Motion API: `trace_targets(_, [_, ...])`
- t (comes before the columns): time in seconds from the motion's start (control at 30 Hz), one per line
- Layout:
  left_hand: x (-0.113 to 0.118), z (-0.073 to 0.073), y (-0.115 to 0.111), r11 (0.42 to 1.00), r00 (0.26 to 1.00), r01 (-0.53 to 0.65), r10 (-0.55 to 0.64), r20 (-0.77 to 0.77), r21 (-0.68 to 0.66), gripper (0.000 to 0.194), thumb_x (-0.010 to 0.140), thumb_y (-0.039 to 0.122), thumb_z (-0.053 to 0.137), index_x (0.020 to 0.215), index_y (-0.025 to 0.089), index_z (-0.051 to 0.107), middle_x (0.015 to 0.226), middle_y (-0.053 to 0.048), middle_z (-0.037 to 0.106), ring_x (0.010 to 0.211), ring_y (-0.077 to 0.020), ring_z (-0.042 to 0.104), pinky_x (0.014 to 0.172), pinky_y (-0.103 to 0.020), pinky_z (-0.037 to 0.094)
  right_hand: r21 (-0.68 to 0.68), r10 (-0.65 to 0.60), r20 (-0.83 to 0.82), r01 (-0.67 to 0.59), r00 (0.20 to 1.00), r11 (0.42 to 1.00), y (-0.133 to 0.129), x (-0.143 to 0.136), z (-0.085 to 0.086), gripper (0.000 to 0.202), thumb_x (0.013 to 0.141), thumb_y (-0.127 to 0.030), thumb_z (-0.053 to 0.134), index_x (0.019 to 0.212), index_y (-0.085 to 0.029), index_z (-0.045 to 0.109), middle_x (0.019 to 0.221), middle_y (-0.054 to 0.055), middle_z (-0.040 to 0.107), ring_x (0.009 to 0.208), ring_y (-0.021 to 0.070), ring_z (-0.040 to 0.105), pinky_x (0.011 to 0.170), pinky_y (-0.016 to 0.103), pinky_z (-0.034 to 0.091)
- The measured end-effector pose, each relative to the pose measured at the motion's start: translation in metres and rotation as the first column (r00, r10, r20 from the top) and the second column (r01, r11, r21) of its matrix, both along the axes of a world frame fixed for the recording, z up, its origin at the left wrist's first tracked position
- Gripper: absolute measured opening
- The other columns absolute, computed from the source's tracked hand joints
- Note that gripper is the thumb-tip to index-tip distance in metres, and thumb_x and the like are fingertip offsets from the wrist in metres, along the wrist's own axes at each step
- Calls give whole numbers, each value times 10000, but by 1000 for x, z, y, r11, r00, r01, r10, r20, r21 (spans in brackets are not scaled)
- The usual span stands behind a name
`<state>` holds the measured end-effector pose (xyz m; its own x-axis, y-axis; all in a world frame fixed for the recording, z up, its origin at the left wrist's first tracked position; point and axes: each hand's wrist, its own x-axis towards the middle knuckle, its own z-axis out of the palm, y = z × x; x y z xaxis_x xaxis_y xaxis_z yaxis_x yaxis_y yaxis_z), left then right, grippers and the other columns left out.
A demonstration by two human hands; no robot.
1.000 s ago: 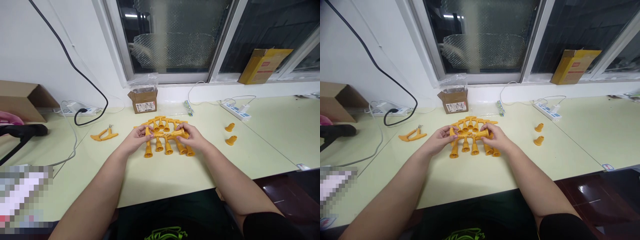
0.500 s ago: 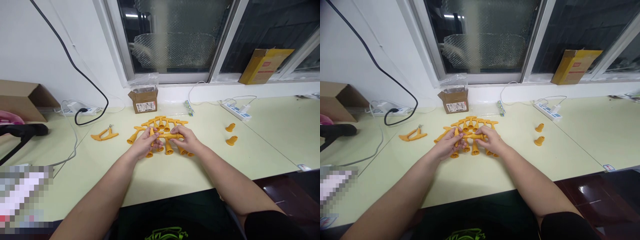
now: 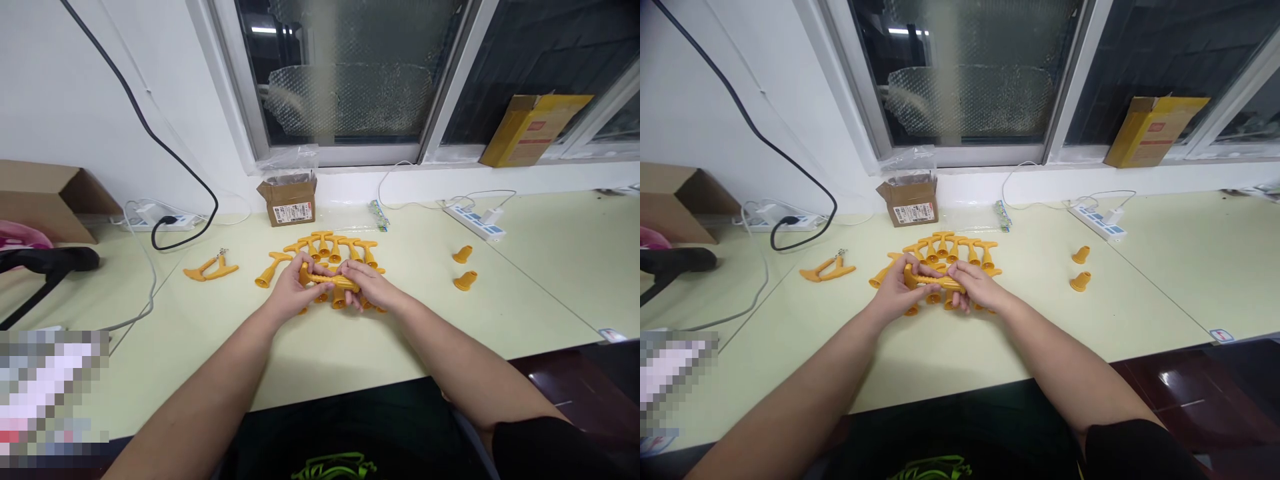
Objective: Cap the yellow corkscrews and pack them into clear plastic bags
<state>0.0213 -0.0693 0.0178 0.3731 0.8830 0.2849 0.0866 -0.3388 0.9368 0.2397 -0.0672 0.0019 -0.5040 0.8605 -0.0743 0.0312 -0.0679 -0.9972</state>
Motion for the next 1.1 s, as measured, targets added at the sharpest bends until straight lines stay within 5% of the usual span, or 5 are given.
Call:
trace_targets(0.17, [-4,-3,8,995,992,-97,98,82,-15,520,804,361,838,911,253,341,962,-44,755,987,-230,731,950,-421,548,477,-148,53,105,988,873,-1,9,5,433,868,-487,729,1195,-277,540,1188,76,617,979,221,670,763,380,596])
trace_targets(0.27, [-5,-5,11,994,985,-105,108,135,-25,508,821,352,824,930,257,337,910,-24,735,986,-226,734,940,-420,559,637,-197,61,114,979,762,0,12,8,330,865,-365,741,1148,-253,612,1152,78,622,1036,229,632,896,409,566])
trace_targets(0.6, [2,-8,-1,959,996,-80,66,59,273,477,820,294,830,894,249,361,1007,-53,758,963,-193,720,923,-391,571,19,30,-23,-30,999,999,3,9,5,470,966,-688,462,875,-231,531,601,-3,650,422,156,571,421,284,478])
trace_targets(0.9, [5,1,1,978,962,-206,206,179,-21,476,821,361,815,891,246,359,832,4,705,793,-186,730,774,-350,604,582,-188,-30,170,982,795,-3,13,10,379,849,-449,782,1146,-259,642,1192,87,630,1066,227,636,903,378,564])
trace_targets(1.1, [2,-2,0,989,980,-147,142,141,24,473,822,348,812,887,247,355,826,15,686,699,-152,674,708,-319,577,148,-113,-30,116,993,982,3,8,7,383,902,-600,649,963,-225,600,724,4,659,562,170,640,553,317,538])
